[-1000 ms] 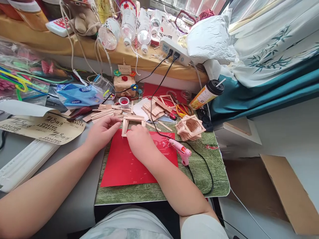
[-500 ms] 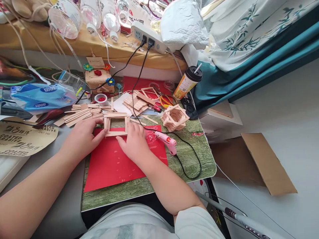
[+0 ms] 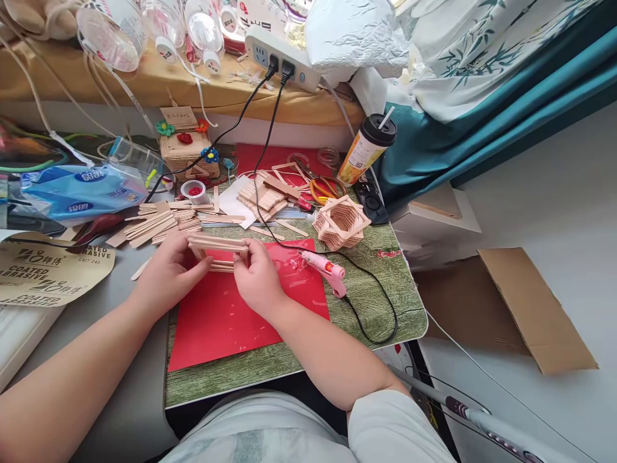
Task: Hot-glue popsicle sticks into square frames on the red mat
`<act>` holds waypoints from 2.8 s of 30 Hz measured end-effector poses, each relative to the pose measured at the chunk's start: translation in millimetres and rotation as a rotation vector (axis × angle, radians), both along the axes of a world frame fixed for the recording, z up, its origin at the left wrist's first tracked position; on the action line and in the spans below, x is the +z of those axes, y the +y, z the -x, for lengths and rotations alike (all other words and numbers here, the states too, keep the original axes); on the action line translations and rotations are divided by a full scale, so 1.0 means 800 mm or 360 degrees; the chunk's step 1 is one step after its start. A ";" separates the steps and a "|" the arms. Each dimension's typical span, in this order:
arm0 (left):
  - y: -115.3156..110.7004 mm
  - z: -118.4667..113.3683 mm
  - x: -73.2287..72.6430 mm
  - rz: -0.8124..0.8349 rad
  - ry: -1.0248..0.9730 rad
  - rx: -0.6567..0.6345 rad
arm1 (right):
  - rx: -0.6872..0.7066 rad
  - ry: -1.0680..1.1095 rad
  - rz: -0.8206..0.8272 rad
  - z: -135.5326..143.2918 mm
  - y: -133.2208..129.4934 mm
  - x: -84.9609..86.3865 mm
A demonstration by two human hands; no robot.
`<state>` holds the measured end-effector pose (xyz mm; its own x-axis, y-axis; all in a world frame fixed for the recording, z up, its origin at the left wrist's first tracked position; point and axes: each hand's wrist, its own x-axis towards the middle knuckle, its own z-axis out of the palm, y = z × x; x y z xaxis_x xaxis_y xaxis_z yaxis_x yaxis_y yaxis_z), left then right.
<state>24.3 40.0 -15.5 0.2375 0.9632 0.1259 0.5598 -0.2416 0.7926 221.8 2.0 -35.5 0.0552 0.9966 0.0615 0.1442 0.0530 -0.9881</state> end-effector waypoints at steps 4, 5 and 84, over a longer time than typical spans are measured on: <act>-0.012 -0.005 0.003 -0.0043 -0.0107 -0.0095 | 0.0176 0.0001 -0.0326 -0.002 -0.004 0.015; -0.013 -0.005 0.002 -0.0010 -0.0148 -0.0081 | 0.0217 -0.0017 -0.0389 -0.003 -0.004 0.016; -0.012 -0.008 0.000 0.0458 -0.0903 -0.0256 | 0.0113 0.0960 0.0379 -0.003 0.009 0.009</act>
<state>31.1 30.2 -15.2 0.3542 0.9350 0.0165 0.0101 -0.0215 0.9997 223.9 9.4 -28.3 -0.0556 0.9816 -0.1825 -0.4351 -0.1883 -0.8805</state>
